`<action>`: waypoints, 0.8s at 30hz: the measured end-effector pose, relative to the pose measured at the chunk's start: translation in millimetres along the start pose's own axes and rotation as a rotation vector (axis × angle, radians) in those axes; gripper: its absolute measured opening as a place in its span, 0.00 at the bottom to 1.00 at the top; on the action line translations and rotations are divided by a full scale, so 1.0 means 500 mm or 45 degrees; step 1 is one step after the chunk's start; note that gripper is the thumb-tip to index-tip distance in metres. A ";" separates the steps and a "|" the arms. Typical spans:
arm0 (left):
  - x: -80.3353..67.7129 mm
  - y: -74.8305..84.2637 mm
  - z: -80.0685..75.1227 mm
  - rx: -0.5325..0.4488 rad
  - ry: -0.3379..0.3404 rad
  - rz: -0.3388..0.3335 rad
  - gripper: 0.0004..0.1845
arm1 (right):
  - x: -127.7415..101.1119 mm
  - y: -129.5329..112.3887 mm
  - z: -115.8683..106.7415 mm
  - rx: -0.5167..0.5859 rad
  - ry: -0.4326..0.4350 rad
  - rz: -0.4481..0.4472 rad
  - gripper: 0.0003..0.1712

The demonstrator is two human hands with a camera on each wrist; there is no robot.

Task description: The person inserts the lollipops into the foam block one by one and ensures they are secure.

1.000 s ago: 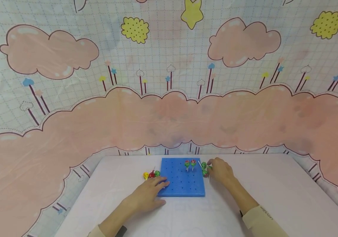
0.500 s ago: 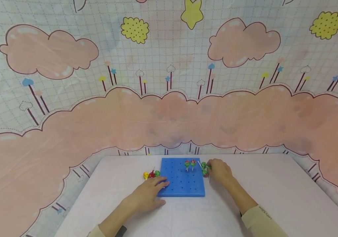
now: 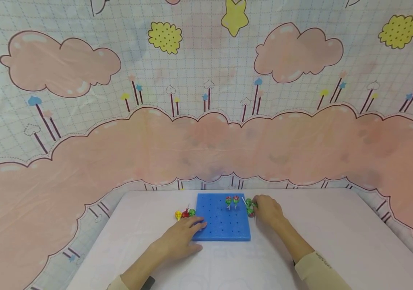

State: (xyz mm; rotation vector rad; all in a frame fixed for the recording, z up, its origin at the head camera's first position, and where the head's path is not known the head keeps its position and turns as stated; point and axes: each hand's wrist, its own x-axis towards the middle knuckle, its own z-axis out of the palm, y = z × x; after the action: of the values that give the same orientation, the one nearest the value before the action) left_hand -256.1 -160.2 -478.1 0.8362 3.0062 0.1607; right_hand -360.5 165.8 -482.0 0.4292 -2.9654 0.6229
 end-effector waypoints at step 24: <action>-0.001 0.000 0.000 0.008 -0.005 0.005 0.37 | -0.009 -0.018 -0.017 0.092 0.146 0.021 0.13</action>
State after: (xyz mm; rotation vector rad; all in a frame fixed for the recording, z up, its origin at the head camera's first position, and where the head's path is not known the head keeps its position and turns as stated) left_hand -255.8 -160.5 -478.2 0.8417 3.0031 0.1492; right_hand -353.6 162.5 -471.6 0.3617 -2.8476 0.7326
